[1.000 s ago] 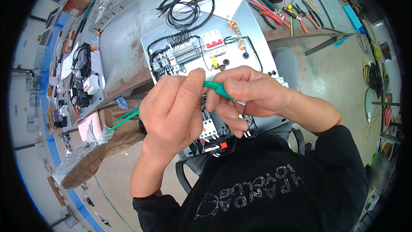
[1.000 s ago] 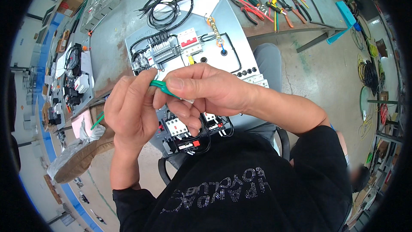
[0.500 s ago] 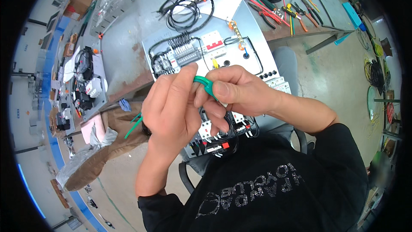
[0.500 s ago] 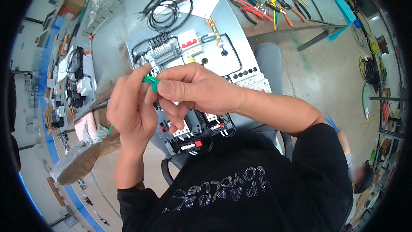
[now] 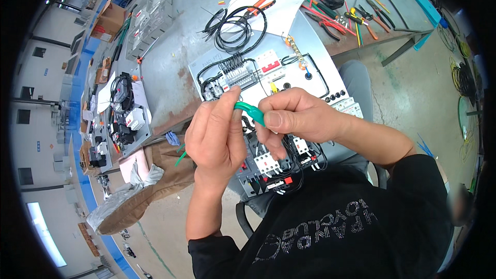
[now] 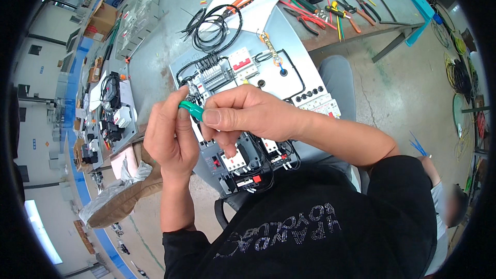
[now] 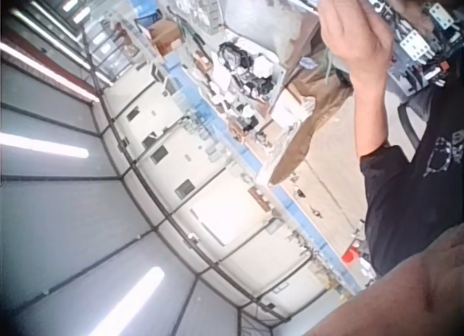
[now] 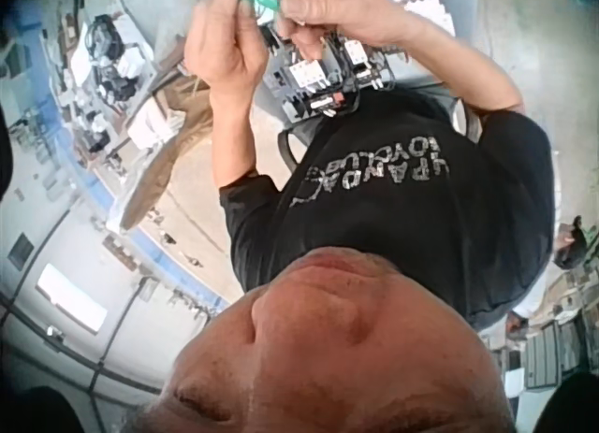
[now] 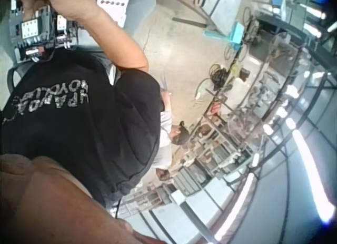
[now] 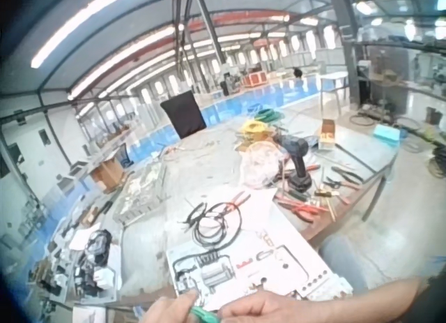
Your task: The person sits at a workbench and wires an electrical panel. They strip wire ends, insert them into terminal blocks, and tighten the connections using a cordless drill. They handle multiple colored wires and use pliers and a drill throughout the process.
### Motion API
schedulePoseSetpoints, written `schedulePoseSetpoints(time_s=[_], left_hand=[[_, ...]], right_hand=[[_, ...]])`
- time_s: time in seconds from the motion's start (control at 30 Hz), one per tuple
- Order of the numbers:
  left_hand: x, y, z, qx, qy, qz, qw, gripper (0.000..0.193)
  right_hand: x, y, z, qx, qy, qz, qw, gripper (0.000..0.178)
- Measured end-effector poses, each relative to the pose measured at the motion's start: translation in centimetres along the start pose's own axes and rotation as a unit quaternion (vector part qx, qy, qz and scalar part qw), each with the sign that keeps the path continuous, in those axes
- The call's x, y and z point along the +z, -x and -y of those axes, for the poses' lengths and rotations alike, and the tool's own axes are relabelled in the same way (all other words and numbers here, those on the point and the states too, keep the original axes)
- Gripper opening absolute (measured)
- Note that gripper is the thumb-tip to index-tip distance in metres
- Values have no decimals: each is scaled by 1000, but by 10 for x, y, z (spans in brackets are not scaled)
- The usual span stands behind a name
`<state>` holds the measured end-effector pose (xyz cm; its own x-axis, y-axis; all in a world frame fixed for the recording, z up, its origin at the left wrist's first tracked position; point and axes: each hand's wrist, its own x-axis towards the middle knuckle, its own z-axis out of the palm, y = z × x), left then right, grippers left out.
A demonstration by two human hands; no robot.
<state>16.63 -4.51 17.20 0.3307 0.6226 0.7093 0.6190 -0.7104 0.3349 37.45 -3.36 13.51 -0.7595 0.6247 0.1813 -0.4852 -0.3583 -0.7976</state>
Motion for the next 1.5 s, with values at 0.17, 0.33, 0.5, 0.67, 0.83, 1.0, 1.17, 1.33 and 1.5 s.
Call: schedulePoseSetpoints(time_s=[0.17,0.33,0.5,0.67,0.83,1.0,1.17,1.33,1.5], left_hand=[[1,-1,-3,3,-3,-17,1000,25],[5,-2,-9,0,0,-44,999,24],[6,-3,-11,-47,-10,-21,999,28],[-1,-16,-1,-69,55,-8,996,22],[-13,-30,2,-100,106,12,989,24],[-18,-27,1,-120,175,22,977,21],[-25,-28,0,-143,269,67,950,18],[-30,-27,0,-121,311,80,939,18],[-30,-21,-5,-140,388,13,911,19]], right_hand=[[13,-6,-9,-59,-16,-19,998,32],[18,-9,-23,-117,-44,0,992,32],[15,-12,-26,-105,-63,-17,992,33],[-4,-19,0,-43,-74,-73,994,33],[-13,-15,17,-54,3,-77,996,30],[-1,-12,17,-78,24,-105,991,28],[1,-10,27,-67,-80,-91,990,28],[11,-6,30,-56,-99,-100,988,35],[-12,-15,32,-70,-69,-104,990,49]])
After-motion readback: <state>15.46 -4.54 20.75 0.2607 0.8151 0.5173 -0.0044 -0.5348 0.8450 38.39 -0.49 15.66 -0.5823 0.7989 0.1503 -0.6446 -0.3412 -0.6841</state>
